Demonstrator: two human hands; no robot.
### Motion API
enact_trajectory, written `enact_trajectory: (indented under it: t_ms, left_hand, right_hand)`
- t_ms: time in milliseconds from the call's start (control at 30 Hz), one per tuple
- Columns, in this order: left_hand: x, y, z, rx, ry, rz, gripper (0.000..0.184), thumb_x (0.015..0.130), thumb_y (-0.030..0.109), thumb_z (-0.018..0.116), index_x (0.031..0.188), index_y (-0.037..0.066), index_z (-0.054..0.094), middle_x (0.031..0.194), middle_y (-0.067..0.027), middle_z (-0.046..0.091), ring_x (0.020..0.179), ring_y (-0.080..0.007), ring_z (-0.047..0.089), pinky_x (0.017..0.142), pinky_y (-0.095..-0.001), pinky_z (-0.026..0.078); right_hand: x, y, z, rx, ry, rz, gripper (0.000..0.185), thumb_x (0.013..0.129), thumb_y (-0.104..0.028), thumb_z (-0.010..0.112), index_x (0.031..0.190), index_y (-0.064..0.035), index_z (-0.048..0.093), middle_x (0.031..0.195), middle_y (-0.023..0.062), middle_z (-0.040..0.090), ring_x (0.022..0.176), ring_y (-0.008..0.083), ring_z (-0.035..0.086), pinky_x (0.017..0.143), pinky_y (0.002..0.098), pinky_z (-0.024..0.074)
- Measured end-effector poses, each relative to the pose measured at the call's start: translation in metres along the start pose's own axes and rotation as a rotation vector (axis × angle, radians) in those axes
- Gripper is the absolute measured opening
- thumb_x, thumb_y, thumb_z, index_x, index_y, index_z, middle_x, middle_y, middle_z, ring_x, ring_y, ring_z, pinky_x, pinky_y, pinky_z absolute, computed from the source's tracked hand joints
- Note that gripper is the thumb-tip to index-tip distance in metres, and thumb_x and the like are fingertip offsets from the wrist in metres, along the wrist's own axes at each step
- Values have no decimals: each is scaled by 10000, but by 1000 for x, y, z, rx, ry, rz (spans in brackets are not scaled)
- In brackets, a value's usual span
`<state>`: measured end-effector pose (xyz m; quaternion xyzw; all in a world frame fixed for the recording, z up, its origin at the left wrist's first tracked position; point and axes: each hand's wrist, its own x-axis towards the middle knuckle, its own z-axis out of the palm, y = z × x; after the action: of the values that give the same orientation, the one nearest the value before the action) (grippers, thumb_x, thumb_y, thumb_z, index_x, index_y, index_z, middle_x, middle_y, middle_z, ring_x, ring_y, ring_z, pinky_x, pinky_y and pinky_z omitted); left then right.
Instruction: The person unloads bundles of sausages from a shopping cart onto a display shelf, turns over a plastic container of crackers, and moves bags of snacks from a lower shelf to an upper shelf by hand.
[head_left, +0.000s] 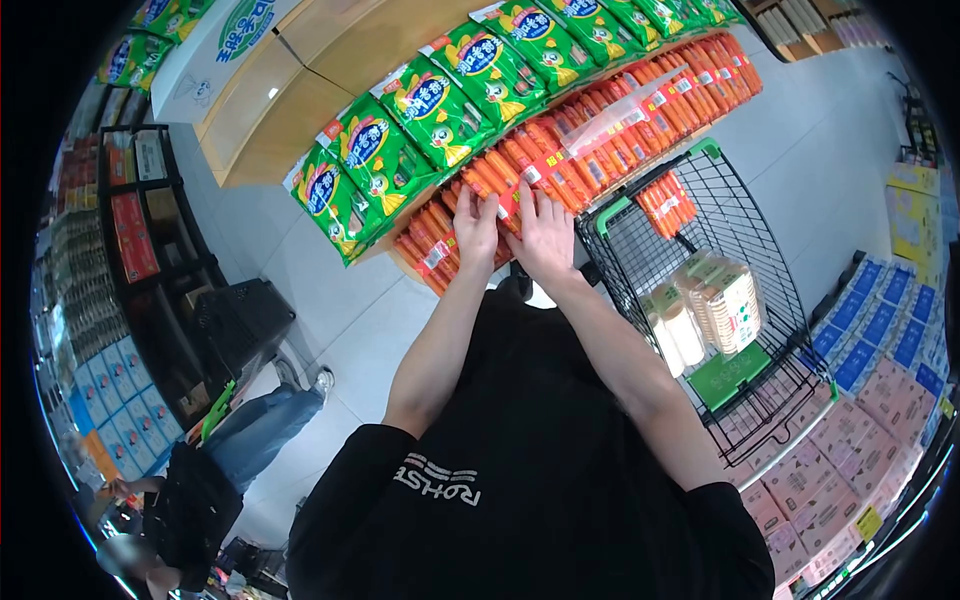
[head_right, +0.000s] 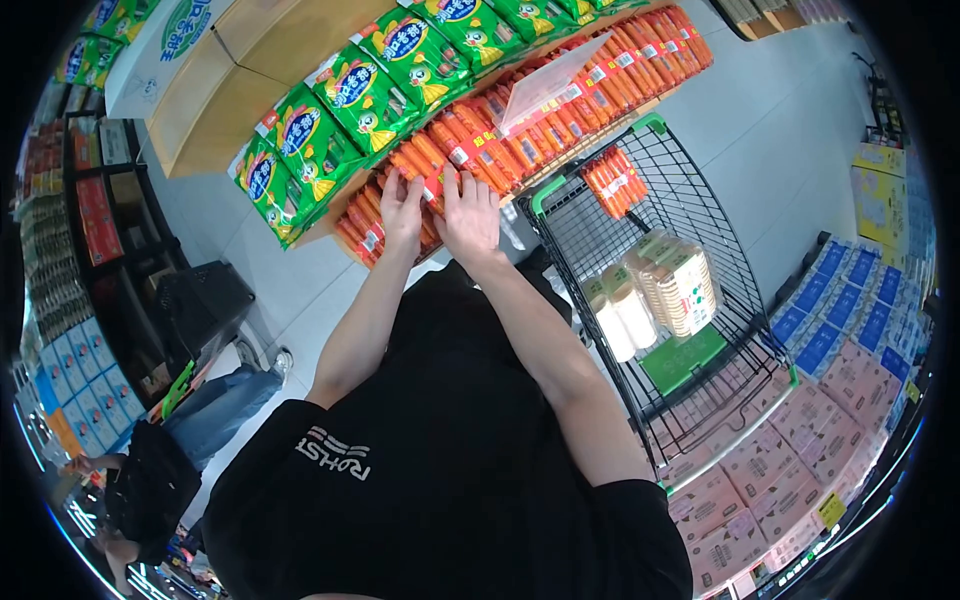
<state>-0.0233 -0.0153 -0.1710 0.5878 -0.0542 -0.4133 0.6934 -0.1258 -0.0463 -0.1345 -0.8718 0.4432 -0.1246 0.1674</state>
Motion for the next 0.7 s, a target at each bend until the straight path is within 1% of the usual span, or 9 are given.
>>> enact_trajectory:
  t_ms: [133, 233, 333, 433, 533, 567, 600, 667, 700]
  left_hand:
    - [6, -8, -5, 32, -23, 7, 474, 876, 30, 543, 1297, -75, 354, 1187, -95, 516, 1047, -135, 507, 892, -260, 413]
    - [8, -10, -5, 41, -19, 1, 500, 875, 35, 551, 1310, -84, 337, 1178, -93, 518, 1034, -126, 507, 873, -250, 419]
    - [9, -12, -5, 78, -30, 47, 513, 874, 53, 565, 1306, -98, 334, 1149, -85, 528, 989, -109, 517, 835, -235, 429]
    - [8, -10, -3, 163, -74, 118, 526, 872, 76, 579, 1299, -112, 334, 1098, -76, 547, 933, -98, 530, 795, -226, 440]
    - [8, -6, -4, 222, -102, 152, 534, 871, 92, 587, 1293, -119, 336, 1056, -80, 561, 899, -102, 540, 770, -231, 448]
    - [8, -7, -5, 233, -89, 149, 532, 871, 95, 588, 1290, -118, 339, 1050, -83, 564, 896, -106, 543, 766, -235, 450]
    - [8, -7, -5, 245, -79, 144, 530, 871, 97, 589, 1288, -118, 342, 1043, -87, 566, 892, -111, 546, 762, -238, 452]
    - [6, -6, -7, 221, -97, 99, 463, 879, 98, 581, 1248, -104, 386, 1072, -100, 553, 934, -129, 540, 792, -246, 447]
    - [6, -8, -9, 219, -107, 116, 451, 885, 96, 572, 1249, -96, 387, 1087, -102, 545, 952, -134, 534, 802, -248, 445]
  right_hand:
    - [1, 1, 1, -49, 13, -5, 751, 662, -301, 733, 1286, -25, 420, 1159, 144, 501, 987, 277, 500, 812, 388, 394]
    - [3, 0, -1, -13, 10, 13, 735, 664, -306, 728, 1276, -31, 429, 1171, 139, 496, 992, 271, 496, 821, 392, 387]
    - [4, 4, 2, -28, 71, -26, 725, 663, -310, 726, 1270, -44, 431, 1207, 145, 474, 1050, 278, 473, 849, 413, 373]
    - [8, 7, 3, -35, 109, -67, 722, 664, -318, 724, 1268, -55, 428, 1248, 155, 441, 1134, 296, 428, 907, 454, 346]
    - [8, 9, -1, -47, 79, -73, 710, 675, -333, 717, 1262, -59, 428, 1274, 163, 414, 1187, 312, 388, 955, 487, 314]
    - [7, 11, 0, -22, 56, -66, 734, 676, -352, 716, 1277, -56, 416, 1305, 183, 386, 1225, 335, 359, 999, 520, 273]
    - [6, 11, -3, -15, 39, -64, 744, 676, -357, 716, 1284, -54, 411, 1316, 190, 376, 1239, 342, 344, 1009, 530, 258]
    - [1, 12, -11, -1, 5, -51, 764, 677, -368, 715, 1297, -52, 401, 1338, 204, 354, 1269, 356, 314, 1028, 550, 228]
    - [-1, 14, -14, 36, -13, -64, 789, 675, -372, 716, 1314, -47, 387, 1358, 219, 331, 1300, 370, 274, 1046, 575, 182]
